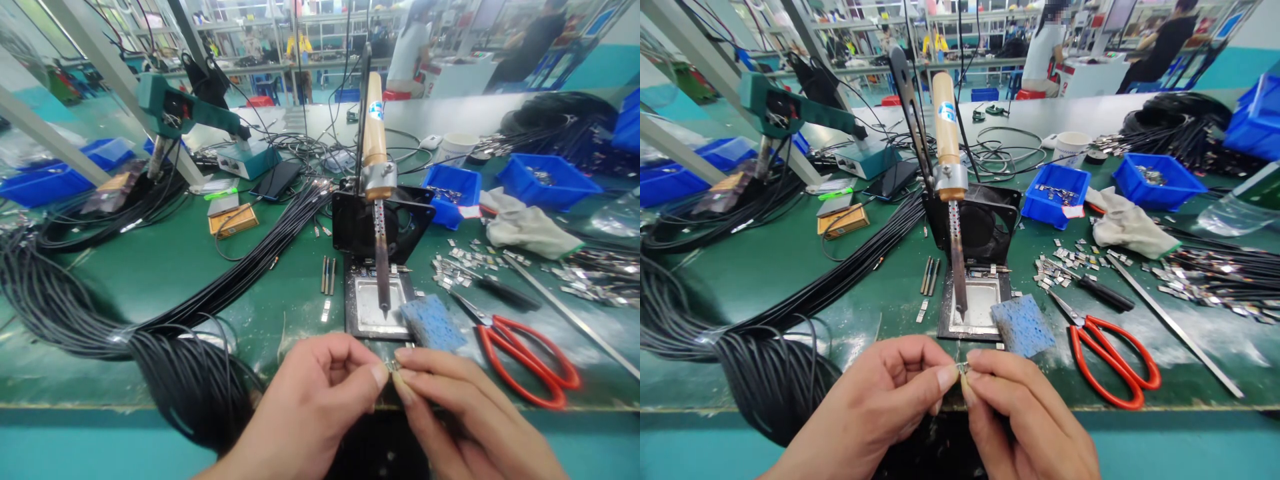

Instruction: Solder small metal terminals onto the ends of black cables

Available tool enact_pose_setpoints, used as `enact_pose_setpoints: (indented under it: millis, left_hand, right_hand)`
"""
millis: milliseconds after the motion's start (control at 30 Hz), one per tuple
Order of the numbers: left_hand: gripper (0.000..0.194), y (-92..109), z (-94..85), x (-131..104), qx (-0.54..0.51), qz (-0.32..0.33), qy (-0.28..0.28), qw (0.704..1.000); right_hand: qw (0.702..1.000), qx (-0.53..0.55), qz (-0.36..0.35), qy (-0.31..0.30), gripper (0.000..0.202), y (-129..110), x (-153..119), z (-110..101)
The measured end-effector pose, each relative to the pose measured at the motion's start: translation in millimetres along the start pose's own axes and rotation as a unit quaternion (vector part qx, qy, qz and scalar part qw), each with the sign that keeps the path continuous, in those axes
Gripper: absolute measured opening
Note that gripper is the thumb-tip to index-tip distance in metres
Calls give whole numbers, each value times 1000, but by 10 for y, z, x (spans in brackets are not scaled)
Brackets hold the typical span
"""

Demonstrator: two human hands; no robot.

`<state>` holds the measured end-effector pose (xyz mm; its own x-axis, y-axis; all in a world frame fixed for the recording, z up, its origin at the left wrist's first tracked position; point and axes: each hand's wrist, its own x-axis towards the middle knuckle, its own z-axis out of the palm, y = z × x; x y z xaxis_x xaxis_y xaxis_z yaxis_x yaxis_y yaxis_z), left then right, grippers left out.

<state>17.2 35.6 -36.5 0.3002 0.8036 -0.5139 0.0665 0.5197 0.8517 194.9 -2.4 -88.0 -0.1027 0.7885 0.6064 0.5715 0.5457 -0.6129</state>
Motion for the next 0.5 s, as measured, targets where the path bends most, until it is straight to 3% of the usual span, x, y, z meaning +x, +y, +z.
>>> enact_pose_setpoints:
  millis: [500]
  left_hand:
    - [23, 6, 14, -5, -14, -9, 2, 1000]
  right_hand:
    - [996, 44, 58, 50, 19, -31, -45, 82]
